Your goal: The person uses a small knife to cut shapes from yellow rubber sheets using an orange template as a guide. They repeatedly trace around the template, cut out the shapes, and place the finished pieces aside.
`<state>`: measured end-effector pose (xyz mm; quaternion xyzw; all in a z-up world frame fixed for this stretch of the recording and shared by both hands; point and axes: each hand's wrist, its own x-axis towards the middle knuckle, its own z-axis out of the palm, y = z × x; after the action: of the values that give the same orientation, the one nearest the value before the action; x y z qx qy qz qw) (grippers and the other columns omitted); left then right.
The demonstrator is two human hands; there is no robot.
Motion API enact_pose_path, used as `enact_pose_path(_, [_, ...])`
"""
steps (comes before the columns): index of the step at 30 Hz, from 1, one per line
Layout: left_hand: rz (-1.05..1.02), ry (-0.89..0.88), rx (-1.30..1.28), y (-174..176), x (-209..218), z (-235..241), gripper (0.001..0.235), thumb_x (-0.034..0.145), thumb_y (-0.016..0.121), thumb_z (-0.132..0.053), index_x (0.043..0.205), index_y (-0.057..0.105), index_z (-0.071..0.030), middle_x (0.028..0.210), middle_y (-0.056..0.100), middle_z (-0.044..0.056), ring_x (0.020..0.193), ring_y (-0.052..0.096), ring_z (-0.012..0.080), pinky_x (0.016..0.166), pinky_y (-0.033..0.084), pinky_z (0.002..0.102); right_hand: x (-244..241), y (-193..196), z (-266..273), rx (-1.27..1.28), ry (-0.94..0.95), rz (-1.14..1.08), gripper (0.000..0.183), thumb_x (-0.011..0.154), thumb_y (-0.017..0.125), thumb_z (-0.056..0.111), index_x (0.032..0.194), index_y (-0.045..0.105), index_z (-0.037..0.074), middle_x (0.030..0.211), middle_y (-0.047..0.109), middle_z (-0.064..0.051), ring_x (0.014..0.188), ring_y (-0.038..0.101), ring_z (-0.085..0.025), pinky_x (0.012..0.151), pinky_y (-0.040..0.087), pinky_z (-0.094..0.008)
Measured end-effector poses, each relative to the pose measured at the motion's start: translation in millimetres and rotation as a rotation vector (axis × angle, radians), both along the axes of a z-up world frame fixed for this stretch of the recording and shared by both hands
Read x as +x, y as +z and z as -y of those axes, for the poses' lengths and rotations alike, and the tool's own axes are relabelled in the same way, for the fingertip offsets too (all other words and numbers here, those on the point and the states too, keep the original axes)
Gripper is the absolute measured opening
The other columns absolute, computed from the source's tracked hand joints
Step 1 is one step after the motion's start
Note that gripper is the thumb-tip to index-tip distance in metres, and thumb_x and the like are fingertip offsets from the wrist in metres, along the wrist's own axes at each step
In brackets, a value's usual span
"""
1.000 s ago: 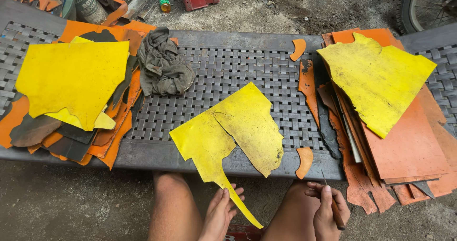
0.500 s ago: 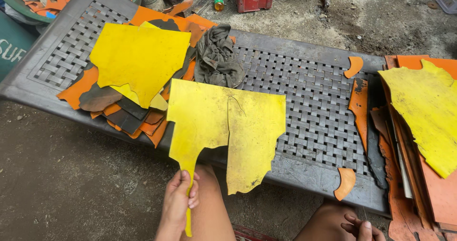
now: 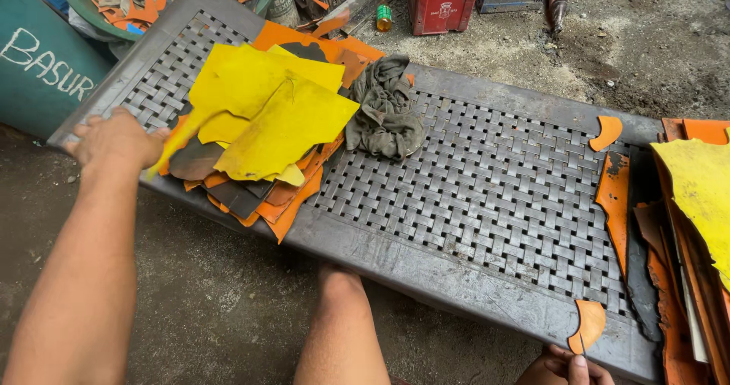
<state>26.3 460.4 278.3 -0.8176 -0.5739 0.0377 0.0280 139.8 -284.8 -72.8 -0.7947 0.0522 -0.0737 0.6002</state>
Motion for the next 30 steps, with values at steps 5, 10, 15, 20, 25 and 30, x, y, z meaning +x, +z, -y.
enact_pose_path(5, [0.150,-0.417,-0.263,-101,56,38,0.087,0.090,0.043,-0.071,0.162,0.018,-0.029,0.172,0.003,0.014,0.157,0.005,0.0414,0.122,0.003,0.066,-10,2,1,0.029,-0.049,-0.041,0.037,0.117,0.055,0.018,0.100,0.055,-0.014,0.098,0.072,-0.027,0.078,0.072,-0.028,0.087,0.059,-0.040])
enact_pose_path(10, [0.030,-0.311,-0.311,-143,90,75,0.089,0.092,0.032,-0.077,0.164,0.002,-0.034,0.171,-0.012,0.012,0.158,-0.008,0.0419,0.118,-0.003,0.072,-20,45,-8,0.138,-0.071,-0.014,0.028,0.112,0.056,0.013,0.103,0.060,-0.014,0.102,0.073,-0.027,0.084,0.073,-0.026,0.087,0.059,-0.038])
enact_pose_path(15, [-0.117,-0.217,-0.383,-123,109,59,0.092,0.089,0.031,-0.079,0.165,0.003,-0.034,0.173,-0.010,0.011,0.159,0.000,0.0402,0.122,0.002,0.072,-28,68,-29,0.135,-0.070,-0.020,0.029,0.114,0.052,0.014,0.105,0.061,-0.012,0.104,0.072,-0.026,0.084,0.073,-0.024,0.085,0.059,-0.037])
enact_pose_path(20, [-0.084,-0.294,-0.232,-145,123,78,0.101,0.093,0.039,-0.081,0.165,0.010,-0.016,0.169,-0.002,0.028,0.157,0.004,0.0441,0.117,0.007,0.073,-42,50,-21,0.146,0.004,0.131,0.034,0.116,0.055,0.014,0.093,0.061,-0.012,0.098,0.071,-0.027,0.074,0.070,-0.023,0.085,0.057,-0.035])
enact_pose_path(25, [-0.088,-0.344,-0.099,-169,125,92,0.079,0.101,0.033,-0.064,0.165,0.013,-0.023,0.171,0.010,0.016,0.152,0.019,0.0495,0.117,0.016,0.070,-45,34,13,0.179,-0.099,0.064,0.027,0.113,0.051,0.017,0.103,0.057,-0.007,0.109,0.071,-0.023,0.071,0.066,-0.019,0.066,0.049,-0.031])
enact_pose_path(30, [-0.172,-0.211,-0.087,-146,121,69,0.067,0.103,0.036,-0.053,0.164,0.023,-0.031,0.171,0.020,0.013,0.147,0.035,0.0471,0.116,0.014,0.075,-49,26,13,0.177,-0.168,0.169,0.023,0.113,0.054,0.013,0.105,0.062,-0.007,0.104,0.074,-0.021,0.075,0.070,-0.017,0.081,0.056,-0.029])
